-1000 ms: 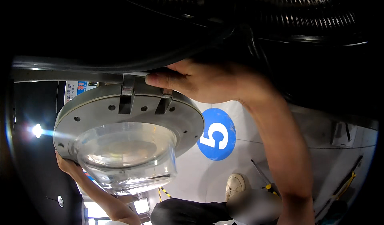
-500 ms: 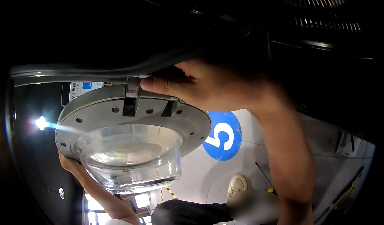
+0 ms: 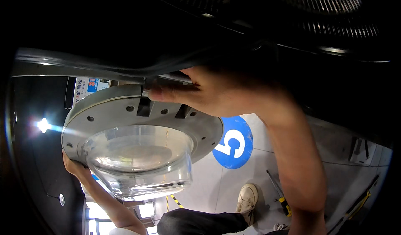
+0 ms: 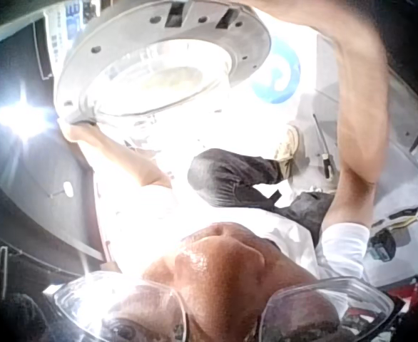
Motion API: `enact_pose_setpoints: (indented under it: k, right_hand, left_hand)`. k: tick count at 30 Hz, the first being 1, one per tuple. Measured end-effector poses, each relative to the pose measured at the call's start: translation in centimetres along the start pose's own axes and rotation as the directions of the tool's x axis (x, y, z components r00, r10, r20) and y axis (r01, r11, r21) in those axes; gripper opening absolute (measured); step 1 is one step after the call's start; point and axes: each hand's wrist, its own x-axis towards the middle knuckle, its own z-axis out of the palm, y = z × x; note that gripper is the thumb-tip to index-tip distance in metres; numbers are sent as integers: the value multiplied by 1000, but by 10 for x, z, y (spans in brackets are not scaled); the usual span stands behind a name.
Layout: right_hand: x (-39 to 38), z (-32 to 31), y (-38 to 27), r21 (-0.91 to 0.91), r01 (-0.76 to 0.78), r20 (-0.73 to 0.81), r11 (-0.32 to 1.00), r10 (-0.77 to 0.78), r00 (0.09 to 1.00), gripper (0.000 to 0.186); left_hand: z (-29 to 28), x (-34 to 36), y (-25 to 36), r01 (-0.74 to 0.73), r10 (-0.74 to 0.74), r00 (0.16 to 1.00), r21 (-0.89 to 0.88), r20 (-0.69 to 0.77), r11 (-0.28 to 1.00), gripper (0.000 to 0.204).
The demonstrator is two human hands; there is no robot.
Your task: The person positions a washing machine door hinge against the machine frame and uses a screwdriver to tighten screws, while another person assists by holding the door in place.
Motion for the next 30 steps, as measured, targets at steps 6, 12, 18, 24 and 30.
enact_pose_setpoints:
  k: [6,12,18,24,30]
  right_hand:
    - [1,-2,-9,-170,-50,73,984,63,995,43]
    - [-1,7,12,-108,240,-56,965,-247,967,41]
    - [-4,12,18,-40,100,-13,994,-101,995,38]
    - [-14,4,7,-216,-30,-23,976,26,999,32]
    - [-15,-2,-10,-372,-180,-42,911,177,983,26]
  left_hand:
    - [1,-4,1,17,-17,1000,7,2,1000,48]
    - [3,-5,1,39,-38,999,-31,18,999,49]
    - [3,-10,-3,57,-58,998,-23,-35,998,48]
    - [6,-10,-7,24,-25,999,-49,-29,999,46]
    - [8,-10,-10,50,-50,999,-64,-8,997,48]
